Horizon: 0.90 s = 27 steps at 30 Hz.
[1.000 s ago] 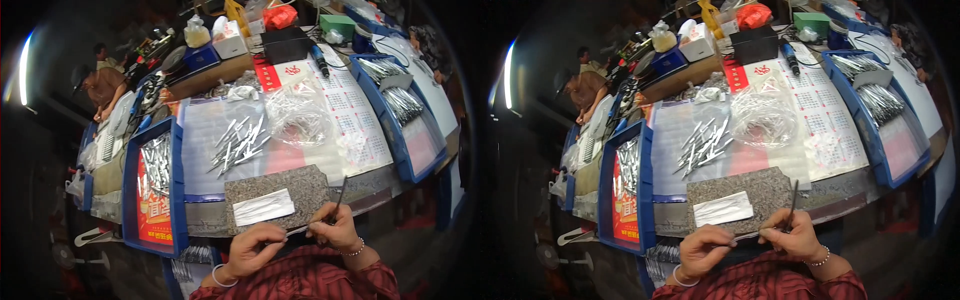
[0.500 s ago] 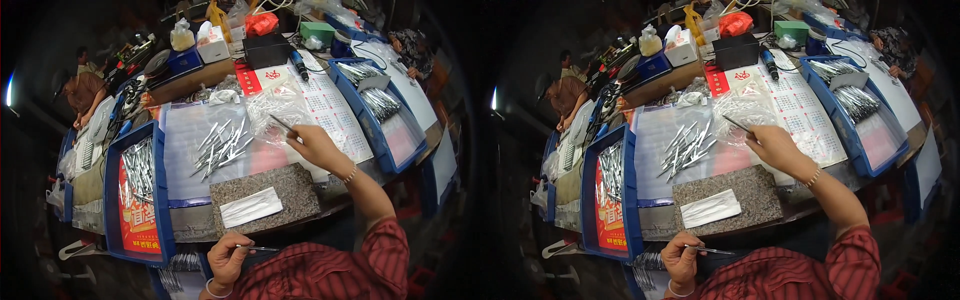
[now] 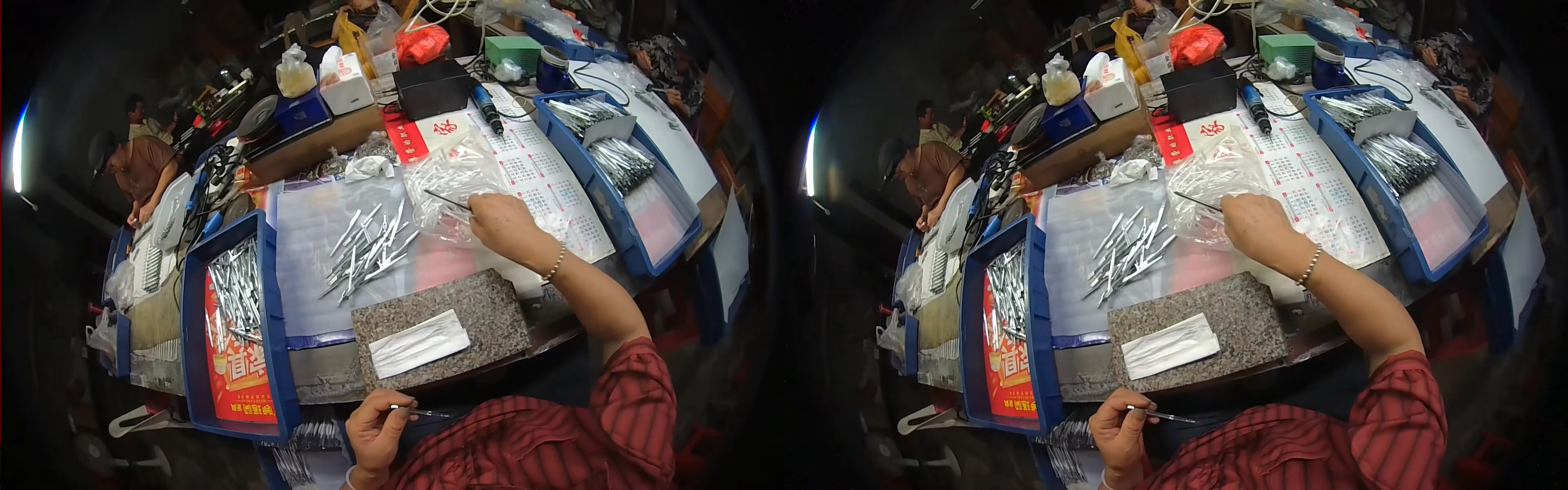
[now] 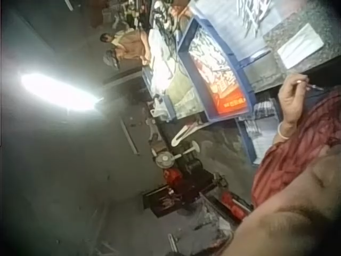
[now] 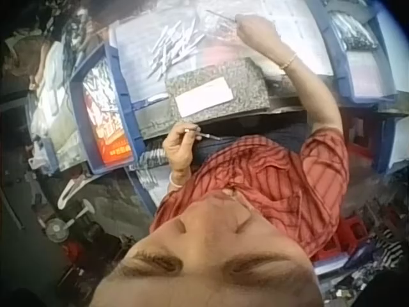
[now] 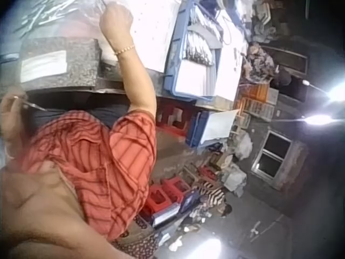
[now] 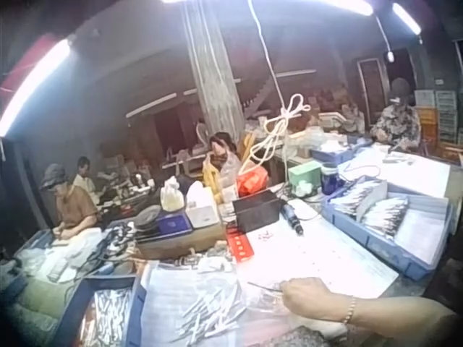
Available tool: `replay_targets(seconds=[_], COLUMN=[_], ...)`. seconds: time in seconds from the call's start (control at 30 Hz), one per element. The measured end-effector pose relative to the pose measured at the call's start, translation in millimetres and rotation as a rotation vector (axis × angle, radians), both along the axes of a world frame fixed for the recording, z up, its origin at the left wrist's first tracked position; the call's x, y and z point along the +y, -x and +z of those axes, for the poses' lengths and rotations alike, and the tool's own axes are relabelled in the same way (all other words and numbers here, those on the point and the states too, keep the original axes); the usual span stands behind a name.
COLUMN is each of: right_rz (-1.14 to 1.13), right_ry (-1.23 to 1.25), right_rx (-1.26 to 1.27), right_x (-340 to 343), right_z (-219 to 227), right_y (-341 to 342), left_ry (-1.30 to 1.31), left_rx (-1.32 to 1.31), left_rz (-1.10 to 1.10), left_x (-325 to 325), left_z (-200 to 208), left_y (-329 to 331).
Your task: Assembling small metal components using a hand-held punch tool on a stone block.
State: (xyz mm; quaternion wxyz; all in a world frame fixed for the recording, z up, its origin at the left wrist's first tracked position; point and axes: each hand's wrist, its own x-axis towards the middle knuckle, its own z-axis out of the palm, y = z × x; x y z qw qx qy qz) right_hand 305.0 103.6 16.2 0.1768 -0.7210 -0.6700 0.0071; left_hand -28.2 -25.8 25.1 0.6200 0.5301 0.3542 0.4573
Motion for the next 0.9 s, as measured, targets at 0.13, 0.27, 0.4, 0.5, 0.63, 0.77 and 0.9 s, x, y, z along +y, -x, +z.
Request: replay_targets(seconds=[0.13,0.27,0.4,0.5,0.63,0.77,0.9], right_rz=[0.077,0.376,0.576,0.572,0.555,0.499,0.433], right_ry=[0.120,0.072,0.018,-0.016,0.019,-0.005,-0.105], right_rx=[0.063,0.330,0.380,0.471,0.749,1.167,1.408], right_x=[-40.3,-106.2,-155.4,-162.6,-161.4,-158.5,-164.0], right_z=[39.3,51.0,60.6,60.5,53.2,23.6,-0.4], right_y=[4.4,27.8,49.2,47.8,47.9,69.0,82.8], left_ry=[0.000,-0.122,-0.423,-0.486,-0.338,-0.122,0.170], left_rx=[0.008,0.197,0.455,0.445,0.421,0.241,0.038], left_rz=[-0.069,-0.121,-0.132,-0.203,-0.286,-0.275,-0.234], left_x=[6.3,14.1,24.0,21.1,16.1,5.4,-3.2], left_z=[7.9,16.4,23.4,21.2,18.7,11.3,5.0], left_y=[-12.6,-31.2,-55.8,-66.6,-65.4,-65.6,-64.6])
